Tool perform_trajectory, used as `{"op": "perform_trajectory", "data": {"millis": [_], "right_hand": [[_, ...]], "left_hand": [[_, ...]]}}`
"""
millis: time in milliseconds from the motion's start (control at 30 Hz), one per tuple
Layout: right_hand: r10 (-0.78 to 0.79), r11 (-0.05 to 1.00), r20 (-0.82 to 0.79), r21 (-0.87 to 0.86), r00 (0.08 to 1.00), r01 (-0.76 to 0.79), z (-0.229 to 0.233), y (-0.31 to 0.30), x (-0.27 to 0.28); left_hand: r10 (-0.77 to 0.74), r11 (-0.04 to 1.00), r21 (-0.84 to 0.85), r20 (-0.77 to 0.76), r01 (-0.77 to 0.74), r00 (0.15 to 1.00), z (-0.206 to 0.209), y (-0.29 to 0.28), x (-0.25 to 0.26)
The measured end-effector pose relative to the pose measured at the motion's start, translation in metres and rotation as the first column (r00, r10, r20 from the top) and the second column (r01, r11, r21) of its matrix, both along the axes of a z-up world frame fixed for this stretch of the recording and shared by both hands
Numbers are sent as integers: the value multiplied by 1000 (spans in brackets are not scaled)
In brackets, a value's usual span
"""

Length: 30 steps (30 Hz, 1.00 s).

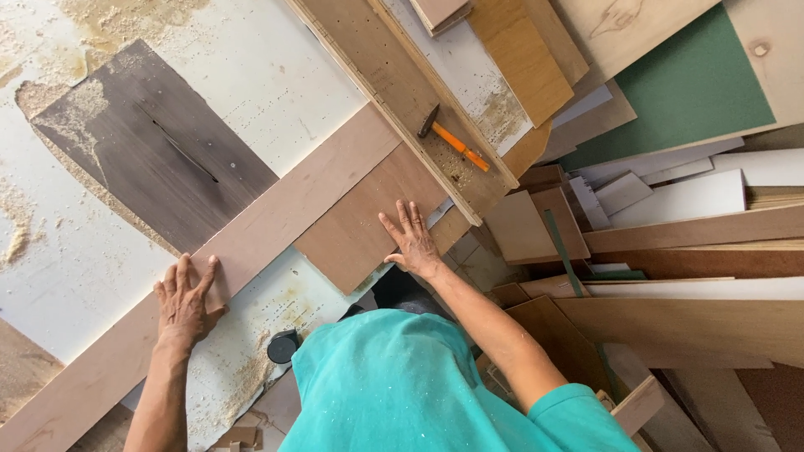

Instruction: The person repeatedly positions rectangular wood pieces on a table saw and pushes them through the blade to cut them. They also use a tape measure to measure a piece and briefly consult a small wooden board with handwritten notes before resuming cutting.

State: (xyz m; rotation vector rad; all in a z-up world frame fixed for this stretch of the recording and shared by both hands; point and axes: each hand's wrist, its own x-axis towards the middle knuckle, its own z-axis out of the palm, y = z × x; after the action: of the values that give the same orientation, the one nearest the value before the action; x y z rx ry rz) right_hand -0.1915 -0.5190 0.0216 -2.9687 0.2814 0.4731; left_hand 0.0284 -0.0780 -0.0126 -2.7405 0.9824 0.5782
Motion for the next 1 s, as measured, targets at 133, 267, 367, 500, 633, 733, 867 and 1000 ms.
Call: {"op": "perform_trajectory", "data": {"millis": [133,267,367,500,633,733,867,1000], "right_hand": [[-2,1000,36,29,999,1,-4,-3,-2],[-31,995,64,98,997,24,-8,-7,-6],[-19,997,83,80,996,12,-14,-9,-7],[-23,995,101,95,995,13,-25,-12,-10],[7,997,124,75,992,-17,-35,-15,-8],[13,997,131,79,991,-24,-40,-18,-4],[21,997,108,75,994,-29,-48,-21,-3],[33,998,107,47,994,-38,-53,-22,4]], "left_hand": [[-40,977,-206,105,61,994,40,-82,-12],[20,801,-598,29,2,999,37,-215,-14],[127,797,-586,-69,-143,990,8,-290,1],[219,854,-474,-46,-214,975,-70,-329,-3],[243,862,-451,-32,-231,970,-74,-330,-2],[251,855,-454,-60,-250,966,-63,-334,2],[263,823,-496,-99,-277,960,-47,-337,2],[283,819,-498,-81,-285,956,-44,-340,10]]}}
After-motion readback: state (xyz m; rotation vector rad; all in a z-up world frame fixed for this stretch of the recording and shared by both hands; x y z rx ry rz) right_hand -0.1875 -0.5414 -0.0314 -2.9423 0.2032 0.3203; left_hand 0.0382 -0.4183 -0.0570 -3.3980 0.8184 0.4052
